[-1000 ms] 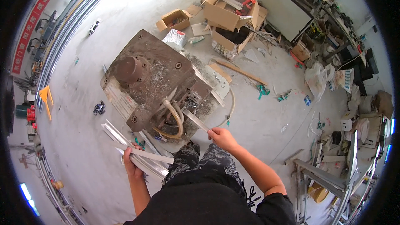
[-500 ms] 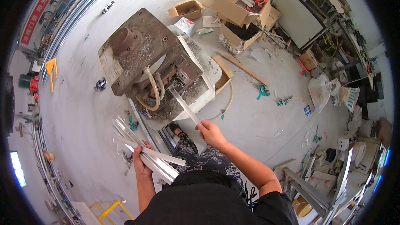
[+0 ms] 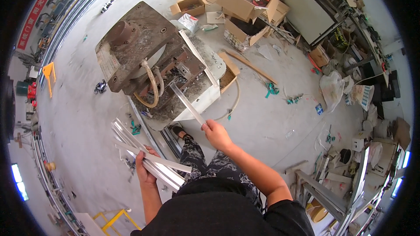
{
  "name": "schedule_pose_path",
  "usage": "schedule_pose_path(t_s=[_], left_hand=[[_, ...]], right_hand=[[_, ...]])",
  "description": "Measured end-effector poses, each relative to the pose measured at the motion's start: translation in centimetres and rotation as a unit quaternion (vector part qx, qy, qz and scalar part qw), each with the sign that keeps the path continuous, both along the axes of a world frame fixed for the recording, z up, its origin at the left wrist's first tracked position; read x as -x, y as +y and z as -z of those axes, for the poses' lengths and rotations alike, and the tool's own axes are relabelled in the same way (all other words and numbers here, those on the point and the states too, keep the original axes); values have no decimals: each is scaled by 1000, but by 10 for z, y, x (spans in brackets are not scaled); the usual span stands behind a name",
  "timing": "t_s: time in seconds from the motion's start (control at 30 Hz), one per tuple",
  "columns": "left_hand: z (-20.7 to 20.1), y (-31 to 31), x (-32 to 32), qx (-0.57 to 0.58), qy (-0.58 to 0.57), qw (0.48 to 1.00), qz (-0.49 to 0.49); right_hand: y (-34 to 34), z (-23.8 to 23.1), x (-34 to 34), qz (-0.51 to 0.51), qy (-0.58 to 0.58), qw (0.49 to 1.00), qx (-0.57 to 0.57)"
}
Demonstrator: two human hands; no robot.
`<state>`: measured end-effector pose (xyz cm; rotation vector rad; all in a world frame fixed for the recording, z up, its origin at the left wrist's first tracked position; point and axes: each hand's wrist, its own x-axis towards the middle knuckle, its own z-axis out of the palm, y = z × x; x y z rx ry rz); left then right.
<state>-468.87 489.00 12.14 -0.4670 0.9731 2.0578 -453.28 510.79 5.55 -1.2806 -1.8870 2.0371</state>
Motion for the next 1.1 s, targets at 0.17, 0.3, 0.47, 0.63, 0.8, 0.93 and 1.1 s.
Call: schedule_pose_path(t_s=[0.17, 0.3, 0.47, 0.63, 0.8, 0.93, 1.1], left_hand=[[-1, -2, 14, -12, 12, 1000, 23], [0, -9, 21, 13, 26, 999, 31], [7, 6, 18, 25, 7, 998, 60], [19, 14, 16, 38, -3, 996, 87], [31, 9, 18, 63, 0, 996, 58], [31, 26, 9, 53, 18, 996, 66], [31, 26, 3, 68, 41, 993, 88]], right_hand=[[-6, -13, -59, 65, -54, 995, -58], [73, -21, -54, 117, -76, 932, -335], [182, 5, 66, 74, -115, 896, -422], [189, 22, 109, 8, -123, 865, -486], [70, -35, 66, -39, 6, 903, -427], [-30, -61, 61, -265, 80, 925, -259], [-37, -61, 50, -266, 62, 941, -198]])
